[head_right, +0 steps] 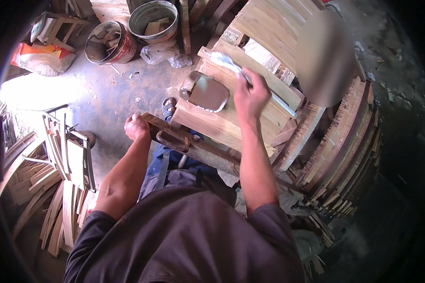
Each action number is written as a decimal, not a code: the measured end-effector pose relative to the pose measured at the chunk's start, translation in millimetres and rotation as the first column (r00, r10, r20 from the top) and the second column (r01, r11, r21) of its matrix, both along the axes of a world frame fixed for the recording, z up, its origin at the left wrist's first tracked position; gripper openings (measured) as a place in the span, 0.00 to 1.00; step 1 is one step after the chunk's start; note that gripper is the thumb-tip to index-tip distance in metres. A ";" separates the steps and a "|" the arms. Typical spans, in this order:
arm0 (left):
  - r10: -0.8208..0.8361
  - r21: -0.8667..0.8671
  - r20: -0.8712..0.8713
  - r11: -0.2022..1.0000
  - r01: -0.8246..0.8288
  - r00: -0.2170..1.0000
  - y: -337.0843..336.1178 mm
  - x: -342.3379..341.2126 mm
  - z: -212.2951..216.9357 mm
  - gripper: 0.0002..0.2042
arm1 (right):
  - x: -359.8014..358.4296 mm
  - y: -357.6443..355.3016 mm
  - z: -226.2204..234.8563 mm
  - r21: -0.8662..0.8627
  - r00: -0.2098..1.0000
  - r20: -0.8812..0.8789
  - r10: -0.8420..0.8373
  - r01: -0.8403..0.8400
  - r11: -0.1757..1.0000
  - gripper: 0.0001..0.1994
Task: The person applies glue to thin wooden strips using a brush, then places each strip onto a stack of wood pieces. The person repeatedly dips the brush into a container and spreads glue along the length of each strip before positioning it.
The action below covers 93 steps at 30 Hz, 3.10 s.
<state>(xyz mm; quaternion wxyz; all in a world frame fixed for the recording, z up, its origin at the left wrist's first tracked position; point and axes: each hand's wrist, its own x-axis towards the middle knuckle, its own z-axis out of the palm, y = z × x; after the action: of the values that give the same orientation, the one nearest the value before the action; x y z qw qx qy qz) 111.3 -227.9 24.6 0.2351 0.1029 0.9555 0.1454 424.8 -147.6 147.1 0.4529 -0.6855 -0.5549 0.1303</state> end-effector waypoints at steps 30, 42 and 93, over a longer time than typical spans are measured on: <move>0.022 -0.063 -0.018 0.998 -0.023 1.000 7.7 3.7 7.8 0.21 | -2.5 29.9 2.2 -0.412 0.760 -0.573 -0.307 0.057 0.910 0.10; 0.024 -0.064 -0.014 0.998 -0.025 1.000 8.8 5.0 9.4 0.20 | -25.7 49.2 6.9 -0.295 0.981 0.129 -0.142 0.174 0.940 0.07; -0.392 -0.263 -0.074 0.895 0.361 0.917 -4.6 -29.6 -41.9 0.14 | 30.9 -41.8 -25.0 -0.098 0.909 0.148 -0.391 0.407 0.908 0.06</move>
<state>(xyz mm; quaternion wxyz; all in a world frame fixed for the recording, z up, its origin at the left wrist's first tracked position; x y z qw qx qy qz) 81.7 -232.5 -17.3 0.2091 0.2653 0.9408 -0.0282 455.7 -189.3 122.1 0.3898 -0.8186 -0.4210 0.0265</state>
